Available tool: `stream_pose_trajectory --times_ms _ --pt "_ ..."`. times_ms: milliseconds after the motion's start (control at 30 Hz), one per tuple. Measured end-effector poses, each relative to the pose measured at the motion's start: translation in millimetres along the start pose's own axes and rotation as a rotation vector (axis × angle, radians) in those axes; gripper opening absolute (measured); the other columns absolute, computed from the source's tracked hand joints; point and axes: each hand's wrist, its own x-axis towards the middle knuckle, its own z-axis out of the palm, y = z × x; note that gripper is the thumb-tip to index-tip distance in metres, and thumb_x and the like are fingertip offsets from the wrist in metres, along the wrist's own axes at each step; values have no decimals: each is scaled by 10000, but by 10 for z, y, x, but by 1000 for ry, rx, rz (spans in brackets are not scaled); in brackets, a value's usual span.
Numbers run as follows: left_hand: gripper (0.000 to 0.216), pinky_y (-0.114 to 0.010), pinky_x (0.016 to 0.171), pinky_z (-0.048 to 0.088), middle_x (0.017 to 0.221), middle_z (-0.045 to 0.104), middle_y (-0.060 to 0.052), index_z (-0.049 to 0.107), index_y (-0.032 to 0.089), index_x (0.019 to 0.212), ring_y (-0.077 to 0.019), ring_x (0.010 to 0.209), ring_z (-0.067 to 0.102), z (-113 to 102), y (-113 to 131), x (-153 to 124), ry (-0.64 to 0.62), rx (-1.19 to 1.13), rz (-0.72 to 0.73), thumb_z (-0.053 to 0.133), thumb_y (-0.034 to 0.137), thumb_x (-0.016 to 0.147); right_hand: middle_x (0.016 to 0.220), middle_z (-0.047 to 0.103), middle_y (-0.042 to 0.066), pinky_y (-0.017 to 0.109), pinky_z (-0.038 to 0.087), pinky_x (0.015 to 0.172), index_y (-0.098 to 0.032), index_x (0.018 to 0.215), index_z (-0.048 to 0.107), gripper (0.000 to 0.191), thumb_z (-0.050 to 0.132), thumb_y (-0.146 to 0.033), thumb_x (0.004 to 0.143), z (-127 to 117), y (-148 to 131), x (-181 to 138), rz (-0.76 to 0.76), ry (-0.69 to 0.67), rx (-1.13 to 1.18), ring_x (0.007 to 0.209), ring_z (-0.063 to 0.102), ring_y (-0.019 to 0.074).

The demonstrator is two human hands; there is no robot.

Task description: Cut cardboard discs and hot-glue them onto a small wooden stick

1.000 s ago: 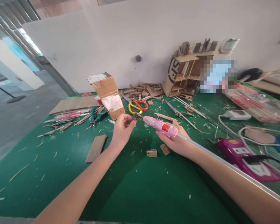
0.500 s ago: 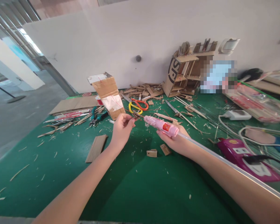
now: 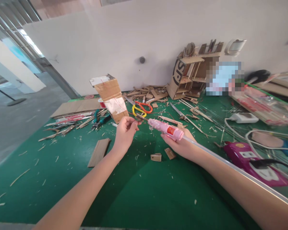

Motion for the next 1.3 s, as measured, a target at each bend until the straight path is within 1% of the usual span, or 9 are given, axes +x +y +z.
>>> stream_pose_trajectory --times_ms 167,300,467,600,700,800,1000,1300 --pt "109 -226 545 417 744 642 -30 479 177 841 -107 623 563 -5 -15 1 -7 0 10 564 237 810 492 414 -50 244 266 435 -208 618 412 289 485 -356 855 9 6 1 3 -11 -26 416 377 86" --pt "116 -225 545 418 714 631 -24 484 178 851 -117 636 573 -6 -27 -3 -16 -2 4 567 250 812 525 475 -36 245 298 451 -205 646 448 262 492 -363 850 7 0 6 18 -3 -4 436 429 95" --pt "102 -225 543 423 764 642 -32 532 167 846 -104 610 555 2 -3 -3 -41 10 8 580 241 794 543 510 -27 238 299 448 -202 626 445 262 504 -339 841 8 -14 2 24 4 14 449 457 97" --pt "93 -220 545 422 725 621 -14 550 164 821 -101 605 550 8 8 1 -45 19 13 594 237 782 520 488 -37 236 289 430 -204 652 486 249 513 -364 841 5 -28 -8 56 13 49 426 436 97" --pt "133 -217 545 425 741 620 -16 560 162 821 -102 613 552 7 -9 5 -46 24 11 628 263 766 488 436 -50 236 284 432 -205 638 469 274 510 -379 846 7 -27 -13 53 10 39 404 401 91" --pt "174 -218 543 429 771 630 -26 569 160 831 -109 635 560 7 -30 6 -41 23 10 657 286 749 489 426 -50 239 294 449 -205 627 444 288 500 -375 854 14 -20 -15 30 7 29 414 404 89" --pt "168 -223 546 433 760 637 -26 585 161 826 -112 631 565 5 -25 2 -28 33 2 659 288 744 508 434 -46 239 294 442 -205 665 464 251 493 -359 861 15 -15 -9 3 1 16 424 398 91" --pt "136 -229 552 426 731 645 -25 612 155 840 -110 605 555 5 25 -9 -7 21 1 632 259 755 523 467 -38 245 290 441 -207 609 407 296 506 -353 847 22 -3 -8 7 6 2 427 415 90"
